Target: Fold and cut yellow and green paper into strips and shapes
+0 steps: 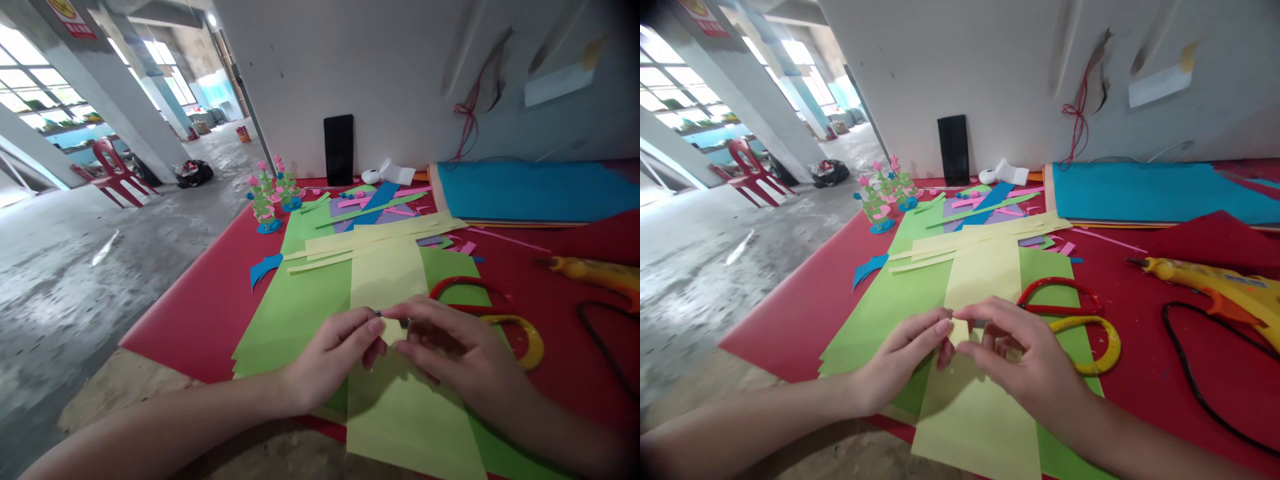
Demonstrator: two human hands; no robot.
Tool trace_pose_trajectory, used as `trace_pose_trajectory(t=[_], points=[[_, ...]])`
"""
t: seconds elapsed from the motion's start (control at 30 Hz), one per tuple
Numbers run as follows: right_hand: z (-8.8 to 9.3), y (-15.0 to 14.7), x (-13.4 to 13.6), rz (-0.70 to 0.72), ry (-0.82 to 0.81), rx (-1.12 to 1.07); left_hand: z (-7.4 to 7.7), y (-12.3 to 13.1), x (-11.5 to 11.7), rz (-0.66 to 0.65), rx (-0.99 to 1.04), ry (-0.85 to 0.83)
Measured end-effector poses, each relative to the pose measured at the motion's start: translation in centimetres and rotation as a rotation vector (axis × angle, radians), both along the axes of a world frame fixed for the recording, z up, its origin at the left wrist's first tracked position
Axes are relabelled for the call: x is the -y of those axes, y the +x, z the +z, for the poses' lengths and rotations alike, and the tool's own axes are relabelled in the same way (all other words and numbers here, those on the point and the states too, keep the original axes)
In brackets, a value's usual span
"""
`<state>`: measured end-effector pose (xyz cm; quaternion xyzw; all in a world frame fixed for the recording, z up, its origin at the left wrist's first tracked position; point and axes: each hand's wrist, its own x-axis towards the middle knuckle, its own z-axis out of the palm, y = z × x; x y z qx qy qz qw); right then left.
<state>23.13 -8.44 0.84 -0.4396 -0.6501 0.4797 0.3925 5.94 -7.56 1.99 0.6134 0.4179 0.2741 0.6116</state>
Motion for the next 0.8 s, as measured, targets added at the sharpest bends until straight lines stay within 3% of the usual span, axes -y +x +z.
trace_pose_trajectory(t=[0.2, 0.53, 0.8], points=[[0.0, -0.1, 0.0, -0.134, 0.213, 0.038, 0.0, 0.1, -0.1, -0.046, 0.022, 0.0], [-0.1, -0.1, 0.4, -0.134, 0.275, -0.004, -0.2, 0.1, -0.2, -0.07, 0.026, 0.011], [0.1, 1.1, 0.2, 0.098, 0.235, 0.058, -0.5, -0.2, -0.2, -0.134, 0.059, -0.011]])
